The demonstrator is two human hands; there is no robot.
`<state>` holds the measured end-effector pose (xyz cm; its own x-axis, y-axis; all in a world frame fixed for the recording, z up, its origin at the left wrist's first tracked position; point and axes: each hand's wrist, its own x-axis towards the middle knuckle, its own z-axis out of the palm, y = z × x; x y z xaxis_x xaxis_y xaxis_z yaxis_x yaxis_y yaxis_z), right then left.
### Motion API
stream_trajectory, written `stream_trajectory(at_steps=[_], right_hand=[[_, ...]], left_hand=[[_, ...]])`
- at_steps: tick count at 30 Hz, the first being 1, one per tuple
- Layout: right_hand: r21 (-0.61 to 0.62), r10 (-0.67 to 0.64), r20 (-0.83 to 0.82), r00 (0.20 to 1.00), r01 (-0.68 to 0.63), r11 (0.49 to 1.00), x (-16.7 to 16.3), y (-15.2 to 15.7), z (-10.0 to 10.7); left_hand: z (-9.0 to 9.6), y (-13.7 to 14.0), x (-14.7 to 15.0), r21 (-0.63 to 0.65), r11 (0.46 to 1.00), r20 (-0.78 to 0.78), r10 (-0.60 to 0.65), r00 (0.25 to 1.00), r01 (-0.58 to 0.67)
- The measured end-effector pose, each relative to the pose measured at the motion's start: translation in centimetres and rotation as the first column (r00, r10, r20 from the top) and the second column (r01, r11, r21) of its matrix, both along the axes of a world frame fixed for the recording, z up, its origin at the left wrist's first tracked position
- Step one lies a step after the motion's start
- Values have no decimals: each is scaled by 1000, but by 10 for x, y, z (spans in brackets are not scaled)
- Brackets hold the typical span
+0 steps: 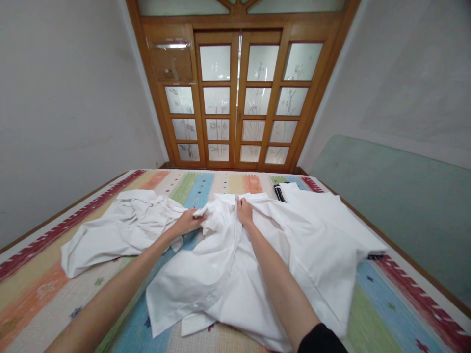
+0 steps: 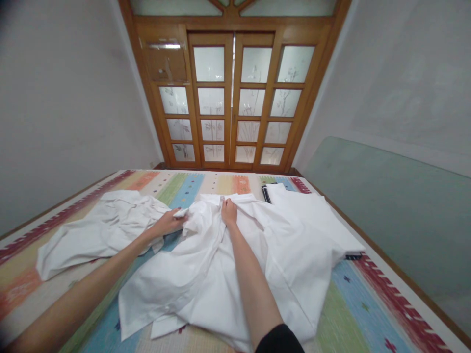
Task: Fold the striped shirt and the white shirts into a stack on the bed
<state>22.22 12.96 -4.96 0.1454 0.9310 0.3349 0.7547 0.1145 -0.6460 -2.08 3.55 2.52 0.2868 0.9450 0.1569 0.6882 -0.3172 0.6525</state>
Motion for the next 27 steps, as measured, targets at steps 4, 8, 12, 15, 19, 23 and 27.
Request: stream_trajectory(at_steps=[4, 8, 12, 15, 19, 23, 27], right_hand=[[-7, 3, 16, 1000, -3, 1000, 0, -2, 2], [-15, 3, 29, 1000, -2, 1000, -1, -3, 3], [-13, -10, 42, 999, 11, 1000, -2, -3, 4], [-19, -38, 59, 998, 39, 999, 1, -2, 5], [-44, -94, 103, 990, 99, 994, 14, 1, 6], [-55, -103, 153, 983, 113, 992, 27, 1, 7], [-62, -71, 186, 980, 84, 995, 31, -1, 5]], left_hand=[[31, 5, 0, 54, 965, 142, 247, 959, -256], [75, 10, -1, 183, 944, 49, 271, 961, -275], [106, 14, 13, 281, 948, -127, 191, 973, -149], [124, 14, 23, 322, 942, -241, 175, 955, -92], [157, 12, 7, 383, 908, -400, 331, 855, -173], [192, 8, -46, 316, 907, -508, 409, 758, -278], [192, -3, -93, -13, 977, -514, 175, 840, -212]])
